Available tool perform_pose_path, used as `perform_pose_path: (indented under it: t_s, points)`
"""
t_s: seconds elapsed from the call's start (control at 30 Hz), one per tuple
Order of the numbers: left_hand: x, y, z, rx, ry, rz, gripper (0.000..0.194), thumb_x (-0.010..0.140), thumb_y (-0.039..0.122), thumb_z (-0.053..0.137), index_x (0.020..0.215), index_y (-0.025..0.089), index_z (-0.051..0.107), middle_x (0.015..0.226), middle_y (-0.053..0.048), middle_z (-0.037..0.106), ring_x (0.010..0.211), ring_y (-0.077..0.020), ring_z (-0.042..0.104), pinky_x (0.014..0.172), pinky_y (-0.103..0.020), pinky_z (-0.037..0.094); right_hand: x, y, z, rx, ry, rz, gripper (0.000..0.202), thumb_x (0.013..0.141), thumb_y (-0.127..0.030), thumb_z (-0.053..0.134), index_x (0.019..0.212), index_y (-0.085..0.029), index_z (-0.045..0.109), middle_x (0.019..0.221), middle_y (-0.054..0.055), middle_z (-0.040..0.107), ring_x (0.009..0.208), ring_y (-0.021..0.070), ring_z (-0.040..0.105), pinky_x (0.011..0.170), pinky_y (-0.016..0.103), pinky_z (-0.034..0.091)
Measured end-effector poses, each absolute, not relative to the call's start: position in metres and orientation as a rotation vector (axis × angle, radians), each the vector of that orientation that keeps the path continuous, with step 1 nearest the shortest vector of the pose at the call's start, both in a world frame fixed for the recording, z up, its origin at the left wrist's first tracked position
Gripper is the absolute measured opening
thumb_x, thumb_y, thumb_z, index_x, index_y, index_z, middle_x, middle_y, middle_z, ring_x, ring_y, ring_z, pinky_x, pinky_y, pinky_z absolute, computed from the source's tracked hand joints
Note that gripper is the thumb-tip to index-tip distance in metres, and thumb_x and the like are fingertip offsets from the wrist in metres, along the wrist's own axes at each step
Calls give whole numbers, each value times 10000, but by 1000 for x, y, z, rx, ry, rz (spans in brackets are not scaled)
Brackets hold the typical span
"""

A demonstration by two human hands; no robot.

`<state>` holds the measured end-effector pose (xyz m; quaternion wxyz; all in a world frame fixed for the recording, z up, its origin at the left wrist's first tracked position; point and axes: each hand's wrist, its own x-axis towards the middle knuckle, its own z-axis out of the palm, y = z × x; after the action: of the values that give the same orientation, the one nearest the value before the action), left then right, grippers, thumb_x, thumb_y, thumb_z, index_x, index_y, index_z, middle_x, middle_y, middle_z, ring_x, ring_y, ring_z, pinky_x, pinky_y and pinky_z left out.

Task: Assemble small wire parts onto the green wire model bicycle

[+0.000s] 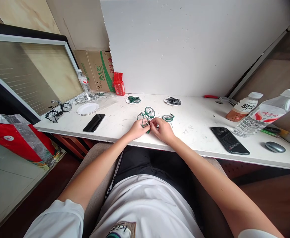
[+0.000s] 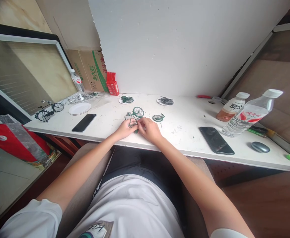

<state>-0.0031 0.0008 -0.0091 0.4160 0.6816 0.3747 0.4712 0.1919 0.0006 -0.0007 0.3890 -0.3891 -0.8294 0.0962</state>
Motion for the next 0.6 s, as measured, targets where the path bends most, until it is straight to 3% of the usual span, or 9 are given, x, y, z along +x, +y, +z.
perform_pose_path:
  t_s: [0.6]
  points:
    - [-3, -1, -6, 1705, 955, 1174, 162, 890, 284, 723, 955, 144, 675, 933, -76, 735, 873, -177, 677, 782, -278, 507, 191, 1, -1, -994, -2125, 263, 154, 1071, -342, 543, 1098, -243, 657, 942, 65, 785, 853, 239, 712, 754, 330, 500]
